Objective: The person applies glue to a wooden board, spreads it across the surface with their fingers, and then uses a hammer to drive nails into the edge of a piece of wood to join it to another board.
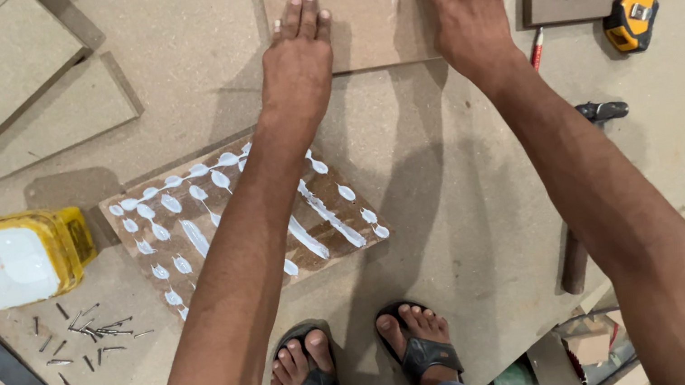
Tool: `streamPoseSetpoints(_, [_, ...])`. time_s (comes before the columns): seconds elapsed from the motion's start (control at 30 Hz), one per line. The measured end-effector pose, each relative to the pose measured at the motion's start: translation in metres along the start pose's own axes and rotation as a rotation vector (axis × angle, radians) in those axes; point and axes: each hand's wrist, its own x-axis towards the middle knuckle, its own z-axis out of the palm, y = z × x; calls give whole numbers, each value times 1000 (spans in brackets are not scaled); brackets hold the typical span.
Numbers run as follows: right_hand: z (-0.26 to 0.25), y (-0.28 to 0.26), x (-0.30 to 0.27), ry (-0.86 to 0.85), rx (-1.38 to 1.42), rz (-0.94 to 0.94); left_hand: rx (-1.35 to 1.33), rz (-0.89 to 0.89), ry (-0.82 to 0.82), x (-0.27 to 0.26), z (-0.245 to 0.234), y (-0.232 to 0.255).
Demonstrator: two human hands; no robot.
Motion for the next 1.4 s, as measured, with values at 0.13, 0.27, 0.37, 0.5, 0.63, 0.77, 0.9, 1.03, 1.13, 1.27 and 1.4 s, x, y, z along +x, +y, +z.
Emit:
streamPoseSetpoints(0.13, [9, 32, -2, 243, 642, 151, -22, 10, 10, 1, 7, -1])
streamPoseSetpoints(0.27, [7, 44, -4, 305, 1965, 429, -43, 12, 25, 0, 7, -4])
streamPoseSetpoints(0.37, [15, 36, -2, 347, 2142, 529, -48, 7, 17, 2, 4, -3])
streamPoseSetpoints(0.5, [29, 16, 2, 345, 1567, 412, 1, 10, 18, 2, 3, -2])
streamPoseSetpoints(0.63, [25, -23, -27, 233, 1039, 292, -41, -4, -5, -1, -3, 1])
streamPoseSetpoints(0.77, [2, -33, -38, 147, 721, 290, -51, -9, -18, -2, -10, 0])
streamPoseSetpoints(0.9, [-17, -10, -11, -28, 533, 189, -68, 2, 0, -4, -7, 0])
streamPoseSetpoints(1.03, [-16, -32, 32, -244, 332, 258, -85, -12, 17, -4, -4, 0])
streamPoseSetpoints(1.13, [-8, -55, 36, -227, 273, 240, -104, -16, 58, -5, -11, -2])
streamPoseSetpoints(1.27, [-5, -73, 41, -261, 251, 251, -222, -37, 46, -10, -27, -8])
streamPoseSetpoints(1.4, [-15, -92, 40, -292, 233, 176, -344, -82, 139, -17, -31, -10])
